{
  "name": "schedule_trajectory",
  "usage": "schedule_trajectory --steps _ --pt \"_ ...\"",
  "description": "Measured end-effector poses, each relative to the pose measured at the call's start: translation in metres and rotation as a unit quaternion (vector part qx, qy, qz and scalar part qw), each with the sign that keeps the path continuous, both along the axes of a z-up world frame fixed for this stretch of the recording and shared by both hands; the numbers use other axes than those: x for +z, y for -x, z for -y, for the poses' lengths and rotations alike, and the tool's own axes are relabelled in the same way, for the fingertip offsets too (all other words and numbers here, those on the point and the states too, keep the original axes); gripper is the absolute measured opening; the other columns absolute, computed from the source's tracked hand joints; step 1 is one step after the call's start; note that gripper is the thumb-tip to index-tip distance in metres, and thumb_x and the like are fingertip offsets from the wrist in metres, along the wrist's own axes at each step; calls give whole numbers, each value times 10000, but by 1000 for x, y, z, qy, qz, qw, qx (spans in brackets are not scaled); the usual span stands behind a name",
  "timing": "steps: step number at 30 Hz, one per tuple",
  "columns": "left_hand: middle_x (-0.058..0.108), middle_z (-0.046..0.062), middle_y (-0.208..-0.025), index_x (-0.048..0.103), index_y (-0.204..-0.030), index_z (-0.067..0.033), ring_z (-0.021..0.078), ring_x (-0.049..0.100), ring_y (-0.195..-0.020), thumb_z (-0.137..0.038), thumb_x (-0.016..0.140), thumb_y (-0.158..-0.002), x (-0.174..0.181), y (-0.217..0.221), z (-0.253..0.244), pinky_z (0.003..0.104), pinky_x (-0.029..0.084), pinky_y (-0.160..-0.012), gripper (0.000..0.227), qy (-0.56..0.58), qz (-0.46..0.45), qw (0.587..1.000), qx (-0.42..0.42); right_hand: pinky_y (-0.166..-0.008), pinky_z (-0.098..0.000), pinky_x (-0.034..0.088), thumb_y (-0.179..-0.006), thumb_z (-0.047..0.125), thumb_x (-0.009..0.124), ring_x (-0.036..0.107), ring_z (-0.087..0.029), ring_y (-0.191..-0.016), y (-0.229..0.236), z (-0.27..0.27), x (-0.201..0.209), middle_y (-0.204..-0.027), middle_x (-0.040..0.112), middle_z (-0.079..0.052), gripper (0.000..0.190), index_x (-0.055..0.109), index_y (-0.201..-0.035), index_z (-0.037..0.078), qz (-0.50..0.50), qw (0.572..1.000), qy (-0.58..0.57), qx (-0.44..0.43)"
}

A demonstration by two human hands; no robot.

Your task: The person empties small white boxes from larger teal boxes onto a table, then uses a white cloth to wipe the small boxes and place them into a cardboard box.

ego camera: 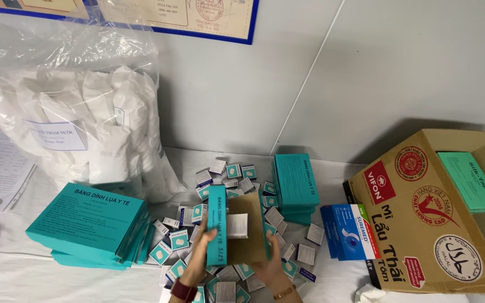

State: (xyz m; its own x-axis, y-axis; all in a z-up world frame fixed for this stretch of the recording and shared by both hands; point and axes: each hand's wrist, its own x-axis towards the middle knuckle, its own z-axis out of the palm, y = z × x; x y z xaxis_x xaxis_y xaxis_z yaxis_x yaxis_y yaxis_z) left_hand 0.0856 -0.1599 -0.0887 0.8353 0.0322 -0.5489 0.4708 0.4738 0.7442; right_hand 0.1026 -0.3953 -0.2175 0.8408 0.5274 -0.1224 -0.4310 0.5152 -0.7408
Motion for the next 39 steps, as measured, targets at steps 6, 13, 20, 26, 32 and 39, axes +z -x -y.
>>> schedule_trajectory --steps 6,13,20,26,32,39 --pt "435 275 -1493 343 -1587 -328 452 499 -1346 -710 804 -545 58 -31 -19 602 488 -1052 1201 -502 18 864 -21 -1045 -576 455 -969 441 492 522 -417 -1333 -12 -16 51 -1508 441 -220 646 406 -1479 53 -290 953 35 -81" --pt "418 327 -1464 444 -1529 -258 560 491 -1270 -689 834 -556 128 -60 -13 630 559 -835 1134 -681 29 732 -3 -1092 -532 451 -968 462 532 500 -393 -1401 -5 -13 30 -1568 431 -191 711 354 -1544 86 -259 959 90 -66" --pt "366 278 -1512 373 -1554 -225 503 468 -1268 -623 876 -536 163 -64 -2 656 496 -845 1203 -739 69 670 35 -1068 -521 505 -962 476 550 556 -370 -1348 -2 -14 23 -1503 514 -180 691 433 -1497 54 -243 961 111 -71" --pt "298 290 -1563 268 -1596 -108 500 397 -1382 -564 865 -574 151 -42 -2 605 396 -1075 1269 -666 265 682 147 -1019 -504 518 -934 522 587 574 -351 -1280 -4 -23 39 -1423 573 -162 726 476 -1484 61 -192 968 144 -70" --pt "206 229 -1661 40 -1645 -85 352 350 -1456 -658 709 -778 41 12 5 466 333 -1151 1236 -97 334 933 88 -1080 -450 490 -900 542 591 565 -319 -1353 -6 -24 53 -1484 531 -131 782 307 -1517 155 -71 993 67 -69" --pt "467 190 -1547 285 -1584 -28 281 480 -1396 -572 646 -860 -30 52 -2 407 374 -1137 975 -80 130 985 82 -1068 -540 339 -941 529 657 353 -367 -1309 5 -41 138 -1425 310 -189 719 465 -1484 98 211 942 260 16"
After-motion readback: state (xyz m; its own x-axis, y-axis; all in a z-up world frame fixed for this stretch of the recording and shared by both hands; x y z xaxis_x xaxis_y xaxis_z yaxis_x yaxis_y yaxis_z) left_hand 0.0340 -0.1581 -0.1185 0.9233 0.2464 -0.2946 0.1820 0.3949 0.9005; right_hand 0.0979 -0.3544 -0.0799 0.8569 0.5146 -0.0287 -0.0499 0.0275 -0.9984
